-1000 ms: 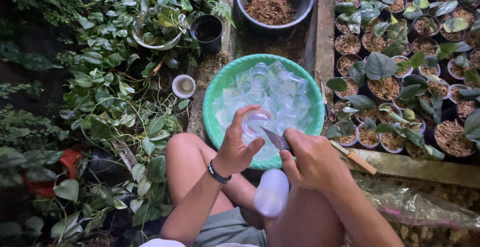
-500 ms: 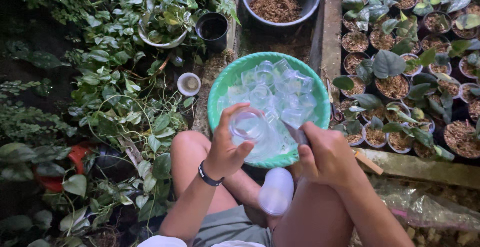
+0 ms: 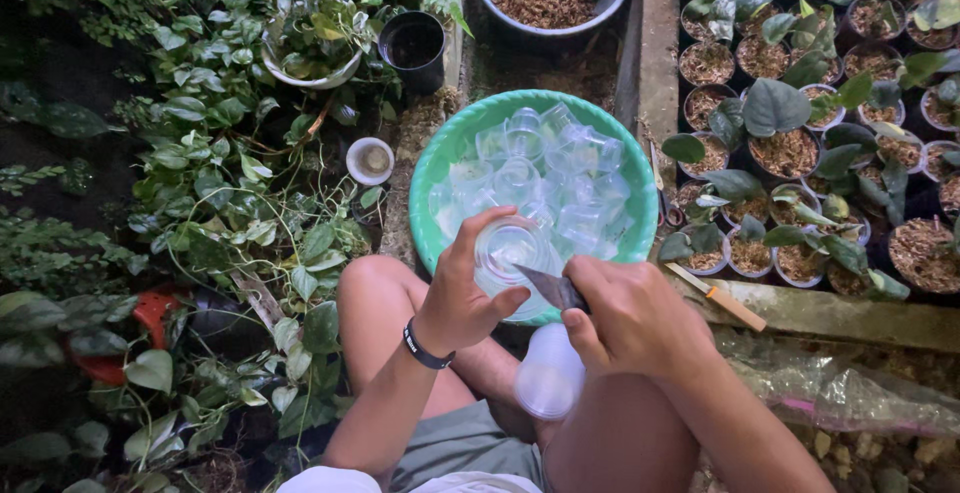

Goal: The person sits on the ground and uses a knife to cut the bottoms off clear plastic cups. They hold each cup in one hand and rotate it while cutting with the other, then place the cut pieces into a green basin.

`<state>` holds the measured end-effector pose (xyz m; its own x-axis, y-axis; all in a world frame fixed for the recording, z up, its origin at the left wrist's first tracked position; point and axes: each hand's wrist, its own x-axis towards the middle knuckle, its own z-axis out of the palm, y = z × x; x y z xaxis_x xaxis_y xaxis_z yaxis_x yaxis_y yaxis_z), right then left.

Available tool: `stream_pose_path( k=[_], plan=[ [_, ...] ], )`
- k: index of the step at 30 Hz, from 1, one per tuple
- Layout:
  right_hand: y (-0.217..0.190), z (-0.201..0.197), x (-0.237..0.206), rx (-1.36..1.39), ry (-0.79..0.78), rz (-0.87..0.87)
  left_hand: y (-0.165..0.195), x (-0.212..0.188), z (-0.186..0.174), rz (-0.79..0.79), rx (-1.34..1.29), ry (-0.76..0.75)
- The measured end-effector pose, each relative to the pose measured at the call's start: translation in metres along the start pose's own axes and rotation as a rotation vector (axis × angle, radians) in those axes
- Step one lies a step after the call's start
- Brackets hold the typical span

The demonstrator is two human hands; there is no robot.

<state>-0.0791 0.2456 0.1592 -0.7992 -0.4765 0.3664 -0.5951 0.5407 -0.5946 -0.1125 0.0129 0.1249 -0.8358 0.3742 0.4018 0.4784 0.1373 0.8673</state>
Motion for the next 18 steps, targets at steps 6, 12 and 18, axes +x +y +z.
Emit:
stream_pose_path(
  k=[6, 12, 18],
  plan=[
    [0.001, 0.000, 0.002, 0.001, -0.013, 0.004, 0.001, 0.001, -0.001, 0.006, 0.032, 0.004],
    [0.002, 0.002, 0.001, -0.035, 0.027, -0.058, 0.000, -0.001, -0.002, 0.012, 0.044, 0.012],
    [0.012, -0.005, 0.004, -0.080, 0.128, 0.083, 0.001, -0.007, -0.006, 0.018, -0.198, 0.029]
  ],
)
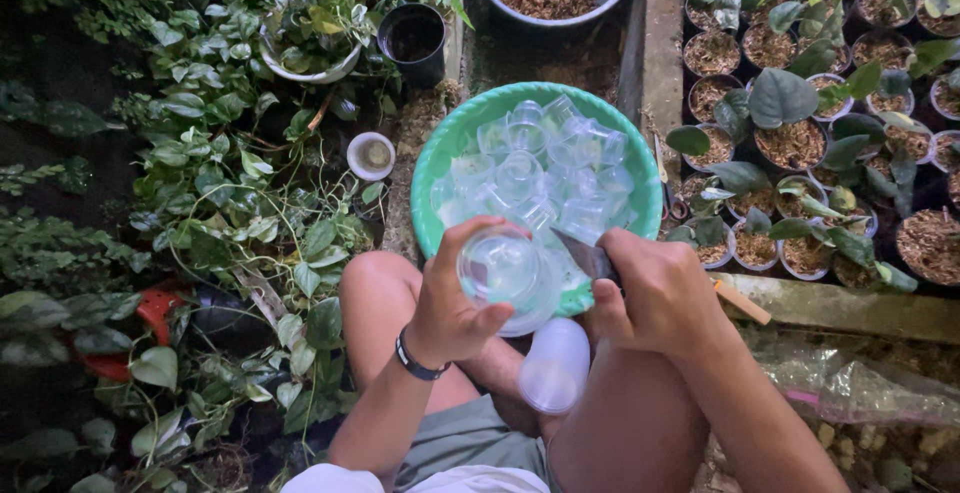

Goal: The person sits on the ground and uses a knife to cut the bottoms off clear plastic cups. They hold each cup in one hand and rotate it while cutting with the other, then place the cut pieces into a green basin.

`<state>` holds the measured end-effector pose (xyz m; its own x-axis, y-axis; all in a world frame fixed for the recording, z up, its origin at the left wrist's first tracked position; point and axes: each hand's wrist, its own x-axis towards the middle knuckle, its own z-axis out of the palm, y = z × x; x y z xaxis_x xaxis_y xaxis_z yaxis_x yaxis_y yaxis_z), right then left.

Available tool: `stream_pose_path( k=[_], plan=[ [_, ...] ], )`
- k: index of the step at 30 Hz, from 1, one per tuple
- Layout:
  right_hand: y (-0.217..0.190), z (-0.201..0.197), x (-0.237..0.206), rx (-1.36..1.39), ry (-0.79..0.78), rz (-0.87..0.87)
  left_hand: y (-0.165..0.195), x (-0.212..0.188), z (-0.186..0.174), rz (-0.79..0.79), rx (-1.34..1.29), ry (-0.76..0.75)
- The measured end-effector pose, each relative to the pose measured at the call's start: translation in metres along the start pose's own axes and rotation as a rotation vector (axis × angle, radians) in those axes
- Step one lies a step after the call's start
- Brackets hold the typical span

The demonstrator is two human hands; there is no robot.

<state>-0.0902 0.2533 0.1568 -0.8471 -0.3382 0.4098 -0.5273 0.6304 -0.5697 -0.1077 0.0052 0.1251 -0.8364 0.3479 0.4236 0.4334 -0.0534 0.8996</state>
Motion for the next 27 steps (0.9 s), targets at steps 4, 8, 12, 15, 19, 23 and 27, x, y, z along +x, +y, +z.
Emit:
stream_pose_path(
  k=[4, 8, 12, 15, 19, 23, 27],
  plan=[
    [-0.0063, 0.0051, -0.0050, 0.095, -0.064, -0.091, -0.0006, 0.0022, -0.0032, 0.014, 0.179, -0.004],
    [-0.0107, 0.0079, -0.0082, 0.108, -0.118, -0.129, -0.0009, 0.0026, 0.0012, -0.007, 0.201, -0.020],
    [-0.0085, 0.0063, -0.0067, 0.111, -0.146, -0.100, 0.0001, 0.0043, 0.0039, -0.003, 0.215, -0.022],
    [-0.0075, 0.0051, -0.0065, 0.113, -0.153, -0.082, 0.0012, 0.0063, 0.0036, 0.026, 0.282, -0.013],
    [-0.0065, 0.0044, -0.0067, 0.130, -0.146, -0.094, 0.0021, 0.0083, 0.0042, 0.046, 0.324, -0.007],
    [-0.0069, 0.0050, -0.0070, 0.125, -0.151, -0.089, 0.0024, 0.0066, 0.0054, 0.028, 0.307, 0.008],
    [-0.0078, 0.0057, -0.0062, 0.108, -0.151, -0.108, 0.0026, 0.0048, 0.0050, 0.035, 0.318, 0.020]
  ],
)
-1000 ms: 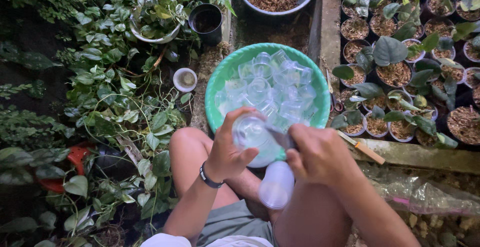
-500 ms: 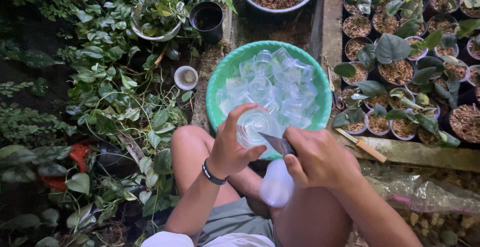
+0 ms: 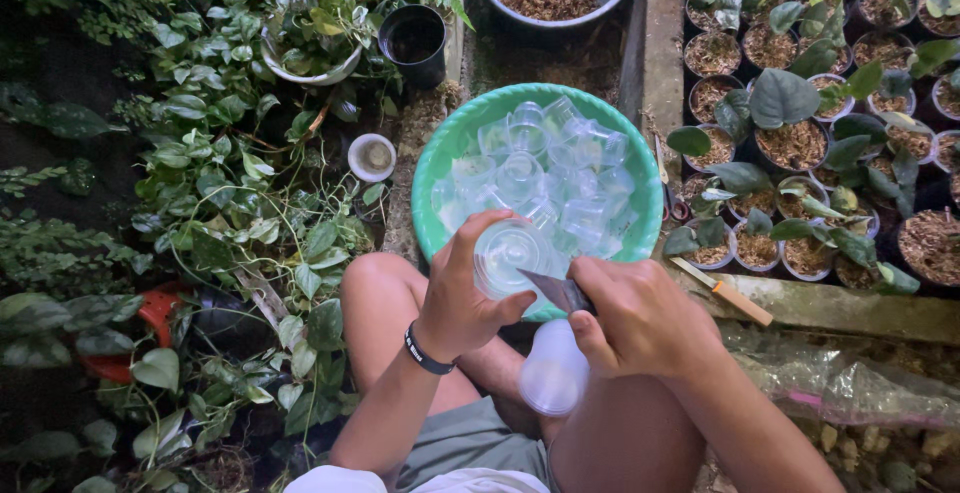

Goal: The person sits on the ground and uses a knife to cut the bottoms off clear plastic cups. They hold each cup in one hand and rotate it while cutting with the other, then place the cut pieces into a green basin.

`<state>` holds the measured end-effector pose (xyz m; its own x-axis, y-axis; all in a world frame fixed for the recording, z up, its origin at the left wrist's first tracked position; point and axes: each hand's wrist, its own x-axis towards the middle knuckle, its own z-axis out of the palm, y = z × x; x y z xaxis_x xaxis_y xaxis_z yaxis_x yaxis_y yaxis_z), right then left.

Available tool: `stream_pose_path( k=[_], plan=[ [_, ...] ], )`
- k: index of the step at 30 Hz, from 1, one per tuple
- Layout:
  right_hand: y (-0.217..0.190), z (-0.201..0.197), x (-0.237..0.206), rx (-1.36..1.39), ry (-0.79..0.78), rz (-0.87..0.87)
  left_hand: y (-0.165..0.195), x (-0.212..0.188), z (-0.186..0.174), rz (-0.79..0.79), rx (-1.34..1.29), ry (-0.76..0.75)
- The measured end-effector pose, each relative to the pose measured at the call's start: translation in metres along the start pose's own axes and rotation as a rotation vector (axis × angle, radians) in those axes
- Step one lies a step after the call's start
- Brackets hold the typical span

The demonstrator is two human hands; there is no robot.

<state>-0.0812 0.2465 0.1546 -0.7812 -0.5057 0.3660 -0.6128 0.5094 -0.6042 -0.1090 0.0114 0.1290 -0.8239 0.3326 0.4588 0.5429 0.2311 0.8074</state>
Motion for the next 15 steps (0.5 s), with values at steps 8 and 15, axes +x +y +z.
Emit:
stream_pose_path(
  k=[8, 15],
  plan=[
    [-0.006, -0.002, 0.003, -0.130, 0.016, -0.009, 0.003, -0.003, -0.004, -0.056, -0.066, -0.005],
    [-0.013, -0.005, 0.004, -0.234, 0.061, 0.030, 0.001, -0.004, -0.004, -0.082, -0.201, -0.013]
  ],
)
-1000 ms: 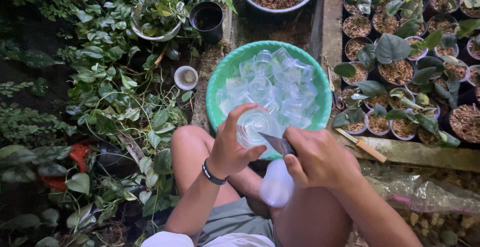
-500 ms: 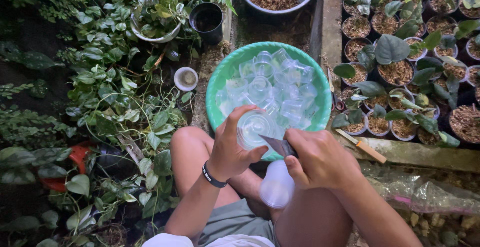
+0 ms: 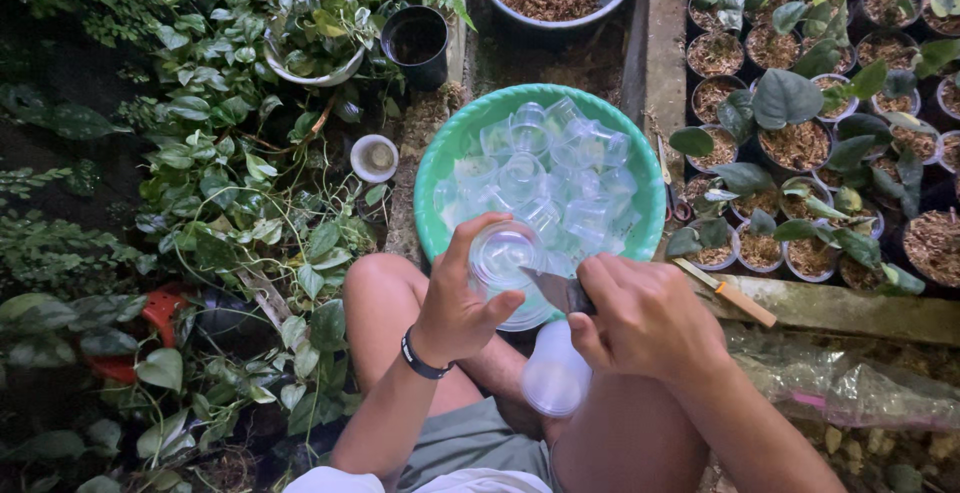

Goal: The person sits on the ground and uses a knife to cut the bottoms off clear plastic cups. They hold each cup in one hand and rotate it while cutting with the other, then place the cut pieces into a green basin.

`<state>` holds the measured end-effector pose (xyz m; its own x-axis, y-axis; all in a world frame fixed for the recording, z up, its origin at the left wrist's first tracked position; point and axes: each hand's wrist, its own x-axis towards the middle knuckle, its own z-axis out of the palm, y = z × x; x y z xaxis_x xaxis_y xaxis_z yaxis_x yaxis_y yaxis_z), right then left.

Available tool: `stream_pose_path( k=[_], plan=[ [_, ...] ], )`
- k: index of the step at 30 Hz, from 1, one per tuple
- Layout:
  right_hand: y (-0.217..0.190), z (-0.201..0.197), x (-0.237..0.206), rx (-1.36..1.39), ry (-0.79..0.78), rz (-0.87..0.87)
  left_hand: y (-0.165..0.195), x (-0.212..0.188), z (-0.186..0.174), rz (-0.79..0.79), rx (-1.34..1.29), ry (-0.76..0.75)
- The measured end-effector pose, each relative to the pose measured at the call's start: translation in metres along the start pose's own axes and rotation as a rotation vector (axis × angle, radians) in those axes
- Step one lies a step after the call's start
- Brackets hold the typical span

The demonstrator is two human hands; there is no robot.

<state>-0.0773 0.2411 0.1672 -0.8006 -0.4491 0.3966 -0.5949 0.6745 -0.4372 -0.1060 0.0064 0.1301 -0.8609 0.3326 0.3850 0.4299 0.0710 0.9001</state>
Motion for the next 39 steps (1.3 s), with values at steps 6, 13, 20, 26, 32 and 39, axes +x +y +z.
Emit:
stream_pose_path(
  k=[6, 13, 20, 26, 32, 39],
  plan=[
    [-0.004, 0.000, 0.001, -0.052, 0.019, 0.017, 0.001, -0.001, -0.002, -0.034, -0.064, -0.009],
    [-0.005, 0.001, 0.001, -0.060, 0.011, 0.005, 0.004, -0.001, -0.005, -0.051, -0.013, -0.020],
    [-0.002, 0.003, -0.002, -0.071, 0.013, 0.040, 0.005, -0.009, -0.010, -0.094, -0.048, -0.050],
    [0.010, -0.003, -0.006, 0.035, 0.150, 0.094, 0.001, -0.017, -0.024, -0.147, -0.178, -0.047],
    [0.002, 0.014, -0.003, 0.068, -0.002, 0.001, -0.011, -0.016, -0.017, -0.137, -0.264, -0.044],
    [-0.005, 0.015, 0.001, 0.082, -0.054, -0.018, -0.010, -0.013, -0.011, -0.067, -0.175, -0.058]
  ],
)
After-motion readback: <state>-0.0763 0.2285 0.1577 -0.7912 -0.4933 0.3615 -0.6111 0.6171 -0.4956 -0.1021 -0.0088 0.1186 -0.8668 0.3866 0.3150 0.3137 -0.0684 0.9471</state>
